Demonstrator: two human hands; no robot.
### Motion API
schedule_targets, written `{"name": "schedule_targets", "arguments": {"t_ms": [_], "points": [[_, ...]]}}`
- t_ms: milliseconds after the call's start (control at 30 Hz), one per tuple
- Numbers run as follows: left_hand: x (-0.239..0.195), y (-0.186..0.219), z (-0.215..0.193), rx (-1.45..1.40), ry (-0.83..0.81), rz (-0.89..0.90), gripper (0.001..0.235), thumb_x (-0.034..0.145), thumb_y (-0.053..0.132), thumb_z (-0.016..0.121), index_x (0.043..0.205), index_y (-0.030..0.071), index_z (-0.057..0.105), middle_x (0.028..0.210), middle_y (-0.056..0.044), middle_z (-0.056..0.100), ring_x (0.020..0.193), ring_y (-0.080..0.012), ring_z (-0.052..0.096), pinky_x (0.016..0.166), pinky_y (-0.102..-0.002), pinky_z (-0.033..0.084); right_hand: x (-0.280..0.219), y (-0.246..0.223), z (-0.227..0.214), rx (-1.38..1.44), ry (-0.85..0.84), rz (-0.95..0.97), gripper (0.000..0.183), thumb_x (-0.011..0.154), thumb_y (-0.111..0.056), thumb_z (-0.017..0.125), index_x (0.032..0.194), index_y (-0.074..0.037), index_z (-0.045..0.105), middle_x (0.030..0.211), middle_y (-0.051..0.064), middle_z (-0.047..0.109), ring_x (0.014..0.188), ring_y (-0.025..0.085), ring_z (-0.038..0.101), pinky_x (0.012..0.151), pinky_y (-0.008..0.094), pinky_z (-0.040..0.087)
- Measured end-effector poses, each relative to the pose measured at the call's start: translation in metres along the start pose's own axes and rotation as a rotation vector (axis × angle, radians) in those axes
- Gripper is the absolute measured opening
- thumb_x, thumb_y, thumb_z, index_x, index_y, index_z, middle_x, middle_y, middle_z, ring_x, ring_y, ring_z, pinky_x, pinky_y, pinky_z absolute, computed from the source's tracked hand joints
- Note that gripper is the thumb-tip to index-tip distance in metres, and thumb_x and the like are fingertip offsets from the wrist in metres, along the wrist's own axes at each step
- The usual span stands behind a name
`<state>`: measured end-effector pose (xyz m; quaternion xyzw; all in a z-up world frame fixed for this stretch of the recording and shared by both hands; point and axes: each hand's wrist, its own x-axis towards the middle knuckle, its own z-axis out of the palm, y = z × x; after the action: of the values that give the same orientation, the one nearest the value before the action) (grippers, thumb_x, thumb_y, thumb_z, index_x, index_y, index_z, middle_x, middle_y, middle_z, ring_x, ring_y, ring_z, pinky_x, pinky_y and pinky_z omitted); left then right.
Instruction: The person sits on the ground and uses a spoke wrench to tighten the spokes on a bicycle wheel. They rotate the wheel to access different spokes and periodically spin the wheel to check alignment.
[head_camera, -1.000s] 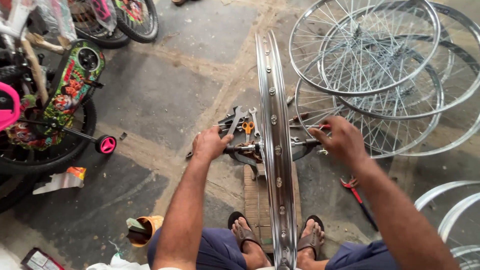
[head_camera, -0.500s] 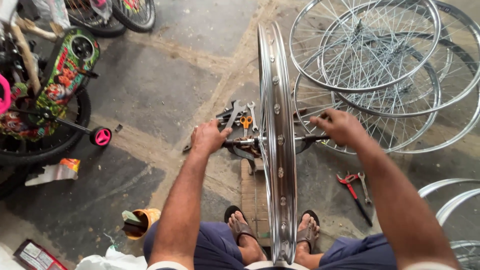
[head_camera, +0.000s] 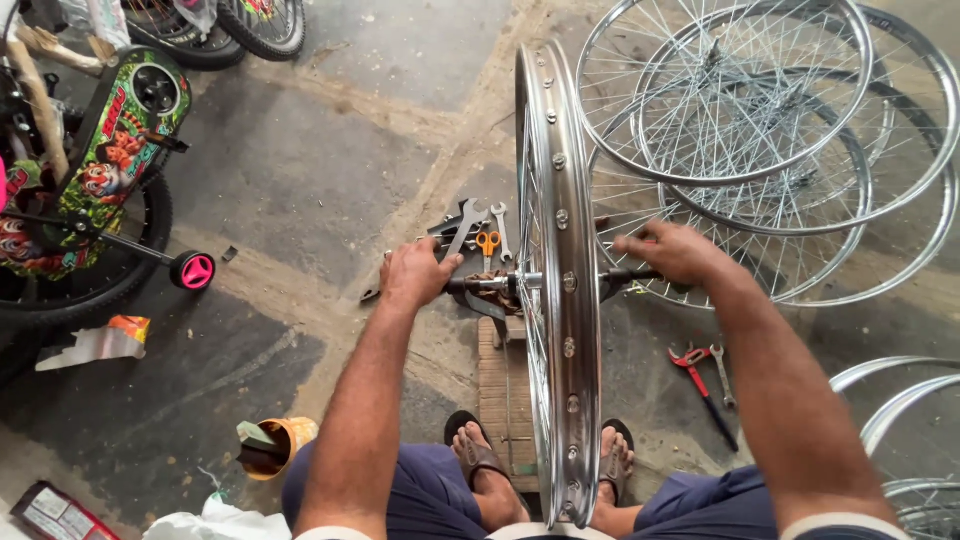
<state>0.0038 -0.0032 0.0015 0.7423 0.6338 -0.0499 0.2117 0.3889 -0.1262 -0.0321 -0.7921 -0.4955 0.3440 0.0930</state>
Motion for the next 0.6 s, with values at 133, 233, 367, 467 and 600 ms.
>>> {"name": "schedule_targets", "arguments": {"t_ms": [133,233,367,467,600], "points": [[0.002,-0.001,0.0,-0.002,0.014,-0.008,0.059,0.09,0.06,0.067,0.134,0.021,0.065,0.129,-0.01,0.068,0.123,-0.0299,0.061,0.104,-0.048,0.047,-0.029,0.009,0.035,-0.184,0.513,-0.333,0.081,0.086,-0.073,0.064,0.132,-0.006,0.06,0.103,0.02,0.071,0.106,0.038,0.066,0.089,0.049,0.053],[0.002,0.002,0.003,-0.012,-0.009,-0.006,0.059,0.09,0.06,0.067,0.135,0.021,0.065,0.13,-0.009,0.068,0.123,-0.0292,0.062,0.104,-0.048,0.048,-0.051,0.016,0.055,-0.147,0.769,-0.478,0.067,0.099,-0.069,0.059,0.13,-0.01,0.064,0.114,0.018,0.07,0.109,0.034,0.067,0.092,0.046,0.055],[-0.001,0.001,0.0,0.003,-0.006,0.004,0.059,0.091,0.06,0.065,0.136,0.022,0.064,0.128,-0.008,0.069,0.121,-0.028,0.063,0.103,-0.048,0.049,-0.019,0.003,0.016,-0.107,0.335,-0.248,0.063,0.094,-0.067,0.064,0.121,-0.009,0.068,0.105,0.014,0.07,0.105,0.032,0.068,0.088,0.046,0.054],[-0.002,0.003,-0.002,-0.012,0.001,-0.007,0.058,0.091,0.06,0.065,0.136,0.023,0.065,0.127,-0.008,0.07,0.12,-0.0272,0.063,0.103,-0.048,0.049,-0.009,-0.004,0.001,-0.134,0.181,-0.182,0.063,0.084,-0.065,0.073,0.113,-0.009,0.07,0.098,0.013,0.07,0.101,0.033,0.067,0.084,0.046,0.052],[0.0,0.001,0.0,-0.023,-0.02,-0.014,0.058,0.091,0.059,0.065,0.137,0.023,0.064,0.124,-0.007,0.071,0.117,-0.0244,0.065,0.102,-0.047,0.049,-0.044,0.005,0.047,-0.057,0.757,-0.379,0.07,0.089,-0.066,0.066,0.125,-0.006,0.068,0.089,0.017,0.066,0.086,0.03,0.066,0.078,0.045,0.054]]}}
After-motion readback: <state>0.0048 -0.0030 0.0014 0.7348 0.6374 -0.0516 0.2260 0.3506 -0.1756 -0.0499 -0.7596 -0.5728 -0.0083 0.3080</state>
